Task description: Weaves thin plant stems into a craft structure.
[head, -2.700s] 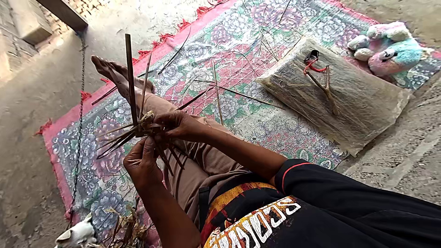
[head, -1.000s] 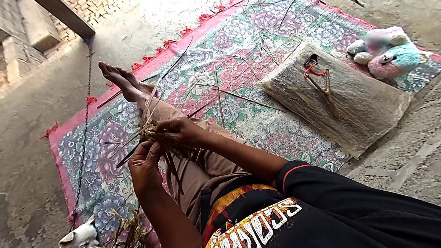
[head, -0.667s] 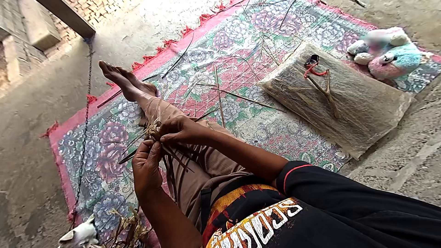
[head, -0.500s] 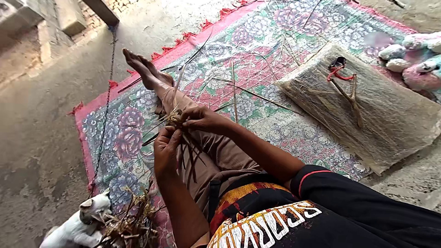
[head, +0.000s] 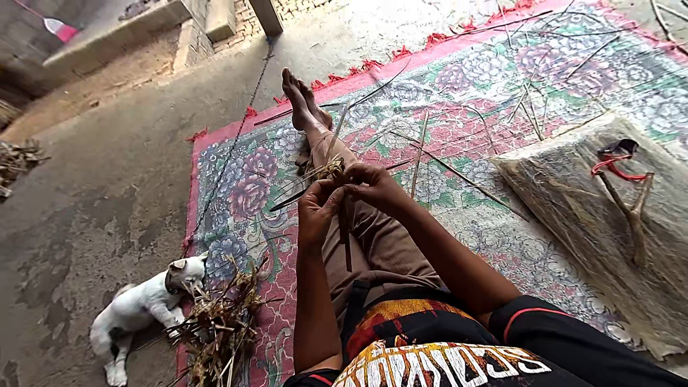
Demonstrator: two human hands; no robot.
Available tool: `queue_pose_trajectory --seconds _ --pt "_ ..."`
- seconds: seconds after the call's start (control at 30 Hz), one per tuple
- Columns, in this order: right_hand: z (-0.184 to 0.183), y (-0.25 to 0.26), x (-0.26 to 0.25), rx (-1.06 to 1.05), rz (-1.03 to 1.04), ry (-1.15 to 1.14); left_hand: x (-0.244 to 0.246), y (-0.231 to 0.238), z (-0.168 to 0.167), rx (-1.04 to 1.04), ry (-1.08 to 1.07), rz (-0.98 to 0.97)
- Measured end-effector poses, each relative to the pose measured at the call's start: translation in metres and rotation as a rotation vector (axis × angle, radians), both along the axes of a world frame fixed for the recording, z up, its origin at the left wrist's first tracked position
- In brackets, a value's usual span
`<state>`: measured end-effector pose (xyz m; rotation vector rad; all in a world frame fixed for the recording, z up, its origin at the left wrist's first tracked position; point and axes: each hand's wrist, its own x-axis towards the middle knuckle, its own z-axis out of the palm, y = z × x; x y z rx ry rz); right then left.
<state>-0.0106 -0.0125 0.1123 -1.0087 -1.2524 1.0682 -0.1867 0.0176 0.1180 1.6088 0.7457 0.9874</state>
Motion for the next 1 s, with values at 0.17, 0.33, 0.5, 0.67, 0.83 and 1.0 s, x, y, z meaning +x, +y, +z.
queue_pose_trajectory --seconds 0.17,0.33,0.5,0.67,0.83,1.0 --pt "0.0 0.001 0.002 0.005 0.057 0.008 -0.005 0.005 0.002 -0.027 -0.023 0.014" --pt "0.01 0.001 0.002 0.017 0.081 0.064 -0.009 0.006 0.008 0.065 -0.022 -0.022" --pt "0.014 0.003 0.001 0.067 0.088 -0.029 -0.014 0.012 0.007 0.103 0.008 -0.046" --pt "0.021 -0.001 0.011 0.068 -0.05 0.062 -0.013 0.018 0.001 -0.194 -0.35 0.238" --pt "0.011 0.005 0.02 -0.004 -0.228 0.218 -0.019 0.027 -0.003 -0.342 -0.588 0.421" --pt "-0.002 0.008 0.004 -0.056 -0.07 0.168 -0.006 0.015 0.004 -0.394 -0.576 0.367"
